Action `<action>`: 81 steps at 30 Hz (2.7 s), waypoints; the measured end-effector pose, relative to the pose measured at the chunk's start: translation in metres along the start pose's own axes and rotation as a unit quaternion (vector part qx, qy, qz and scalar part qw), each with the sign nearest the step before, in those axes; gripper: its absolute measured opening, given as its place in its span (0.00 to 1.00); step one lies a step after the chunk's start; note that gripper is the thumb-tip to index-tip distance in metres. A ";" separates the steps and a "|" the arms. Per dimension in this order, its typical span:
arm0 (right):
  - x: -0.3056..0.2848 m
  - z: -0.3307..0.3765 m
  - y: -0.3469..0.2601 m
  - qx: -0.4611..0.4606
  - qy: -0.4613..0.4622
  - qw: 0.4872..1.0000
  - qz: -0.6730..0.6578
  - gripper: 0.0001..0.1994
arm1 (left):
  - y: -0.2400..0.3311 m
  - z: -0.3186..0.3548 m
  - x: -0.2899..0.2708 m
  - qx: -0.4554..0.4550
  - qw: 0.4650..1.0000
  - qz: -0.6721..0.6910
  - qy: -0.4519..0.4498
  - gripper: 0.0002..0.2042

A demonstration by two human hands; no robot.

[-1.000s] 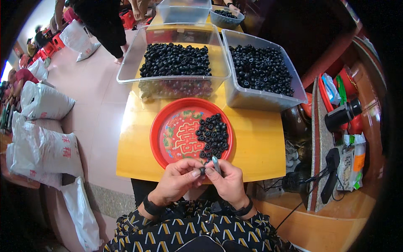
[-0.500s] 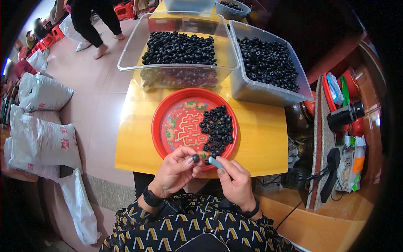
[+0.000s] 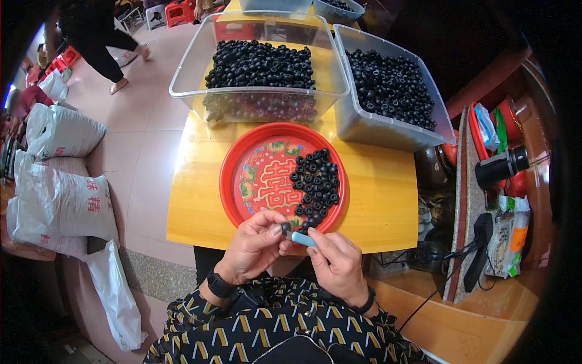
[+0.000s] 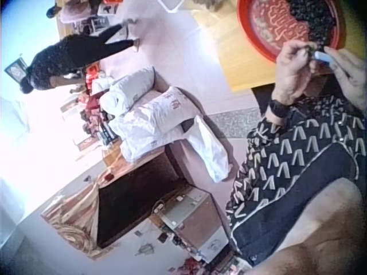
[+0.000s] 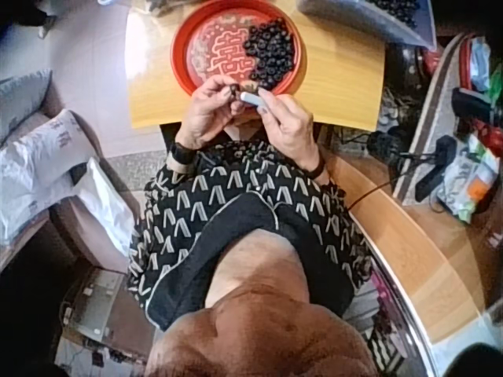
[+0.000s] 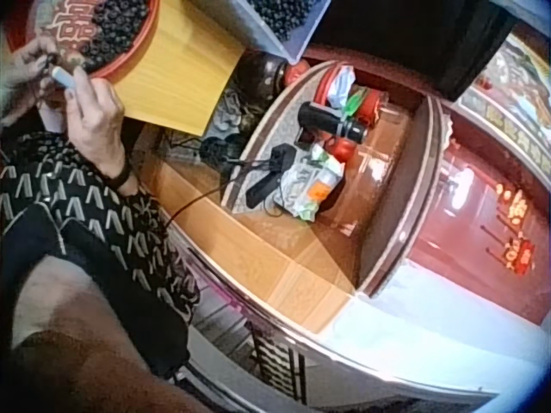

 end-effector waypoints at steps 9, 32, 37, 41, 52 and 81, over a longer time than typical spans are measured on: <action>0.001 0.000 0.001 -0.017 0.001 0.999 0.038 0.18 | -0.001 0.000 0.000 0.006 1.000 0.005 -0.011 0.08; 0.010 -0.008 0.003 0.158 0.034 0.941 -0.298 0.13 | -0.006 0.005 0.006 -0.037 0.999 0.003 -0.023 0.07; 0.010 -0.014 -0.003 0.221 -0.016 0.882 -0.415 0.12 | -0.009 0.004 0.011 -0.030 0.998 -0.058 0.000 0.07; 0.009 -0.009 0.002 0.230 -0.018 0.863 -0.449 0.11 | -0.013 0.003 0.009 -0.039 0.998 -0.048 -0.011 0.07; -0.021 0.015 0.042 0.320 0.141 0.865 -0.361 0.08 | 0.071 -0.046 0.054 0.086 0.968 -0.230 0.055 0.06; -0.022 0.041 0.084 0.381 0.185 0.807 -0.413 0.09 | 0.002 -0.053 0.005 0.244 0.512 -0.821 0.065 0.07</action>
Point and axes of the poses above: each hand's wrist, its own z-axis away from the middle knuckle, its own x-axis out of the palm, y = z × x, the point moved 1 cm from there along -z, towards the middle knuckle, and after that the axes turned 8 degrees about -x, right-handed, at the moved point
